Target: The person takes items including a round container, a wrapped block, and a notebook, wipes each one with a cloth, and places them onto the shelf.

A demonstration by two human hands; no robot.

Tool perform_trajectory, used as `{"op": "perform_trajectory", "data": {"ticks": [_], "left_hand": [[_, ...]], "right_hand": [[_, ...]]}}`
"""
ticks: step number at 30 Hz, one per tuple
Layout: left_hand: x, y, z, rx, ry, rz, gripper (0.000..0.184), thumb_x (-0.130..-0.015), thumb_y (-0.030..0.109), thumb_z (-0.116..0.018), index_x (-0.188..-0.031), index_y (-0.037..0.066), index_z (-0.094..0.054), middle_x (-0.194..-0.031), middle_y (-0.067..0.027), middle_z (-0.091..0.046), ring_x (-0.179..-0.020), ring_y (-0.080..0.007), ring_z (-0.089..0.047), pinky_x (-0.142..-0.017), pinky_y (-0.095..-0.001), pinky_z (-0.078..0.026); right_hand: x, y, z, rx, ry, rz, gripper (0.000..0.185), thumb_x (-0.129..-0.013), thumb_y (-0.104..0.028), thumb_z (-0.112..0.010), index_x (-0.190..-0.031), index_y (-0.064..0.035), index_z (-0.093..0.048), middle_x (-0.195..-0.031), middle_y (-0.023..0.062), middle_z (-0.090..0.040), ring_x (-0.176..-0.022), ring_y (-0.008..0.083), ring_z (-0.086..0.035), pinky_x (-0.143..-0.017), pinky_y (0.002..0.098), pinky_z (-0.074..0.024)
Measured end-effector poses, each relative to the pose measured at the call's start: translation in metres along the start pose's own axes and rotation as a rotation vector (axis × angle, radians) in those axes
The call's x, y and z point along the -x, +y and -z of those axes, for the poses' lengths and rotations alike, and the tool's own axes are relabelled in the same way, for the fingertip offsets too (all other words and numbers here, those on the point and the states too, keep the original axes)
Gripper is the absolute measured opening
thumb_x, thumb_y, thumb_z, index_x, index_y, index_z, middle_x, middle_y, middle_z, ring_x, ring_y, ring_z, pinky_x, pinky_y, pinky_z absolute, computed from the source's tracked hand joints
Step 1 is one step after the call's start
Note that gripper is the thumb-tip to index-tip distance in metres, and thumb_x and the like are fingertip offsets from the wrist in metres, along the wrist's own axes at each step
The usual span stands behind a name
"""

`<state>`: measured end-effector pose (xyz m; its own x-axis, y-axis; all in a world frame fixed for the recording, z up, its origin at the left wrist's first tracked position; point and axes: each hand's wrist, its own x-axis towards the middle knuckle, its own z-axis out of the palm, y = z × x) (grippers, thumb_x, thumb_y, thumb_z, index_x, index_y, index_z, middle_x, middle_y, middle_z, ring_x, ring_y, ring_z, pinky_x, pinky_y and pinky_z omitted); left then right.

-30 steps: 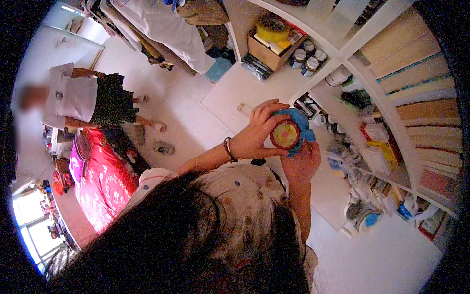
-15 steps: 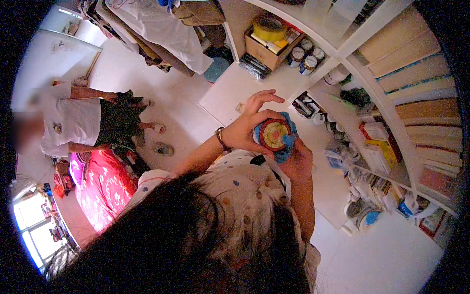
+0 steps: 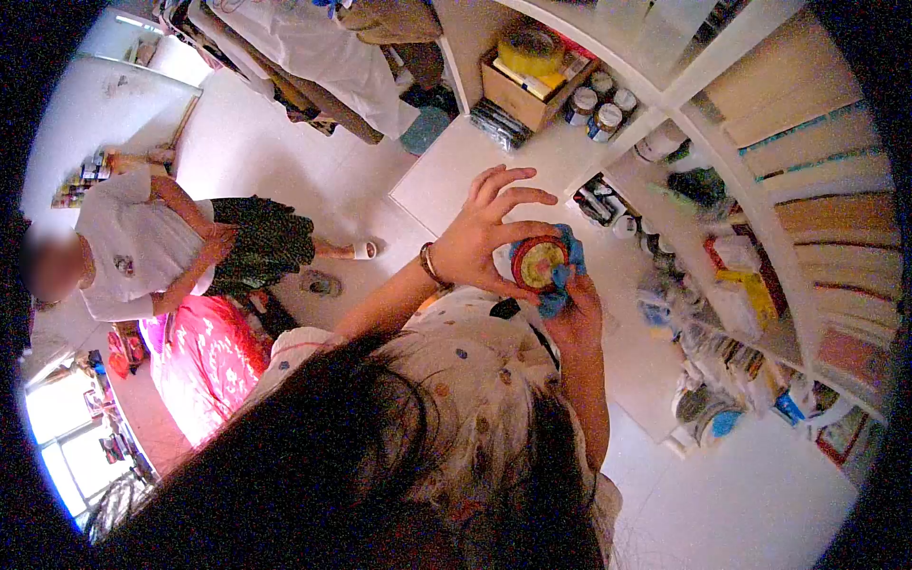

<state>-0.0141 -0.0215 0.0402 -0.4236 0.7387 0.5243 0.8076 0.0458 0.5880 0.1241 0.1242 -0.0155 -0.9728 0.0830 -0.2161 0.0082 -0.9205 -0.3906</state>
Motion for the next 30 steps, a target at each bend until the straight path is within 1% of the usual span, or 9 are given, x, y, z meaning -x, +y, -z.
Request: {"op": "perform_trajectory", "data": {"ticks": [4,7,16,17,19,20,22,26,30], "left_hand": [[0.000,0.000,0.000,-0.040,-0.023,-0.009,0.065,-0.050,0.055,-0.077,-0.102,0.019,-0.064,-0.123,-0.0053,-0.048,-0.124,-0.0341,-0.032,-0.100,-0.0545,-0.020],[0.001,0.000,-0.001,-0.045,-0.007,-0.007,0.066,-0.049,0.056,-0.077,-0.102,0.019,-0.064,-0.122,-0.0052,-0.048,-0.124,-0.0336,-0.032,-0.100,-0.0545,-0.020],[0.009,0.001,-0.003,0.073,0.122,0.007,0.065,-0.051,0.051,-0.079,-0.101,0.015,-0.061,-0.120,-0.0083,-0.045,-0.121,-0.0342,-0.033,-0.101,-0.0514,-0.021],[0.013,-0.001,-0.004,0.069,0.129,0.003,0.065,-0.051,0.051,-0.079,-0.101,0.015,-0.061,-0.120,-0.0083,-0.045,-0.121,-0.0342,-0.033,-0.101,-0.0514,-0.021],[0.021,-0.007,-0.007,0.275,0.347,0.164,0.069,-0.048,0.049,-0.082,-0.103,0.012,-0.060,-0.121,-0.0113,-0.042,-0.121,-0.0347,-0.032,-0.100,-0.0490,-0.024],[0.023,-0.010,-0.004,0.276,0.344,0.159,0.069,-0.048,0.049,-0.082,-0.103,0.012,-0.060,-0.121,-0.0113,-0.042,-0.121,-0.0347,-0.032,-0.100,-0.0490,-0.024],[0.027,-0.015,0.002,0.069,0.347,0.145,0.077,-0.046,0.051,-0.083,-0.107,0.011,-0.057,-0.123,-0.0143,-0.040,-0.123,-0.0373,-0.031,-0.100,-0.0519,-0.027],[0.032,-0.012,0.002,0.053,0.289,0.165,0.076,-0.046,0.051,-0.083,-0.106,0.011,-0.058,-0.123,-0.0139,-0.039,-0.123,-0.0371,-0.031,-0.100,-0.0512,-0.027],[0.039,-0.006,-0.006,0.001,0.230,0.214,0.076,-0.046,0.052,-0.082,-0.106,0.011,-0.058,-0.121,-0.0137,-0.039,-0.121,-0.0359,-0.031,-0.099,-0.0506,-0.027]], "right_hand": [[0.001,-0.001,-0.004,0.024,0.066,0.004,0.057,-0.081,-0.012,-0.060,-0.131,-0.0003,-0.034,-0.127,0.0125,-0.046,-0.116,0.0257,-0.047,-0.097,0.0405,-0.0400],[0.002,-0.002,-0.002,0.162,0.080,0.061,0.042,-0.089,-0.017,-0.054,-0.124,0.0004,-0.042,-0.121,0.0100,-0.050,-0.111,0.0227,-0.050,-0.095,0.0372,-0.0417],[-0.001,-0.021,0.002,0.416,0.258,0.053,0.039,-0.082,-0.016,-0.064,-0.116,-0.0004,-0.051,-0.114,0.0094,-0.055,-0.097,0.0200,-0.058,-0.082,0.0317,-0.0492],[-0.009,-0.035,-0.013,0.884,0.393,0.141,0.044,-0.079,-0.017,-0.068,-0.117,-0.0008,-0.052,-0.114,0.0097,-0.055,-0.094,0.0180,-0.058,-0.079,0.0301,-0.0495],[-0.025,-0.062,-0.070,1.425,0.562,0.505,0.065,-0.071,-0.019,-0.077,-0.125,-0.0019,-0.047,-0.122,0.0111,-0.051,-0.089,0.0139,-0.058,-0.072,0.0256,-0.0494],[-0.032,-0.077,-0.107,1.430,0.366,0.862,0.073,-0.071,-0.015,-0.077,-0.132,-0.0020,-0.039,-0.128,0.0119,-0.046,-0.089,0.0150,-0.057,-0.071,0.0249,-0.0496],[-0.032,-0.111,-0.172,1.593,0.197,1.222,0.067,-0.071,-0.015,-0.076,-0.128,-0.0027,-0.042,-0.124,0.0110,-0.049,-0.089,0.0151,-0.058,-0.073,0.0255,-0.0489],[-0.026,-0.162,-0.257,1.970,0.187,1.472,0.054,-0.073,-0.016,-0.074,-0.120,-0.0040,-0.050,-0.115,0.0092,-0.055,-0.089,0.0154,-0.059,-0.077,0.0268,-0.0477],[-0.023,-0.164,-0.271,2.084,0.181,1.404,0.041,-0.075,-0.016,-0.072,-0.112,-0.0053,-0.058,-0.105,0.0074,-0.061,-0.090,0.0156,-0.059,-0.081,0.0280,-0.0465]]}}
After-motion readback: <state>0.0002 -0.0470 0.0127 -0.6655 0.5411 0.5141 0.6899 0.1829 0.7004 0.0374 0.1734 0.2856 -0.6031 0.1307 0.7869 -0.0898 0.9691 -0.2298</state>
